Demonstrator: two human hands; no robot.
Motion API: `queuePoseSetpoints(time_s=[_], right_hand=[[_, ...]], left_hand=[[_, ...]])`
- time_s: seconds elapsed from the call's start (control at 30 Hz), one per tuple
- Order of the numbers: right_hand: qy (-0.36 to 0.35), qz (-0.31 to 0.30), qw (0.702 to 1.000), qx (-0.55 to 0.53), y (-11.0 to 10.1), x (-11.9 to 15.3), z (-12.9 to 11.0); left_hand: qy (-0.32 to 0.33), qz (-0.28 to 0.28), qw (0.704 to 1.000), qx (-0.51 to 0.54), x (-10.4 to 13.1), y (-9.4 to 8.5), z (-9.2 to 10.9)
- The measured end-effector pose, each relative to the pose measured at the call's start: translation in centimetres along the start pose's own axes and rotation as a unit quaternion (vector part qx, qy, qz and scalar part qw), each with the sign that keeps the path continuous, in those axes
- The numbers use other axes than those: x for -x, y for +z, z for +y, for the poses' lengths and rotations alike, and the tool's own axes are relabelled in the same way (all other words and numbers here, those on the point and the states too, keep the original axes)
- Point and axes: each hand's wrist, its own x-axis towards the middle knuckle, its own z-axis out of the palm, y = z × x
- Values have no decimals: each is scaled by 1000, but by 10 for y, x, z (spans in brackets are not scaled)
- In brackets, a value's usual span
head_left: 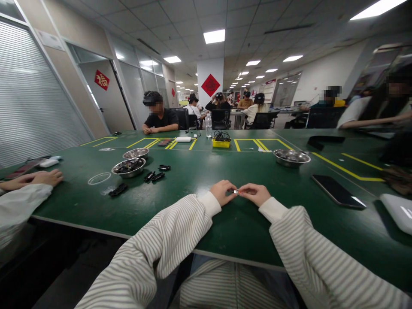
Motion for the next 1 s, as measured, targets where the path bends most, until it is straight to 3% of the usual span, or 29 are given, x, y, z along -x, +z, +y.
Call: queuePoseSetpoints(time_s=[0.2,0.33,0.57,0.7,0.9,1.0], right_hand=[[17,6,999,-35,1,0,-5],[36,15,997,-60,2,0,-3],[37,-39,998,16,-1,-1,2],[47,-62,995,58,-2,-2,4],[50,-72,994,71,-3,-2,3],[50,-74,993,79,-3,-2,2]], left_hand=[[2,10,1000,-8,1,-1,1],[39,8,999,-17,2,-3,2],[64,-23,994,-91,-1,3,-13],[-36,-10,982,-185,-6,-9,-52],[-306,8,917,-256,2,-44,-127],[-361,-18,900,-244,7,-48,-145]])
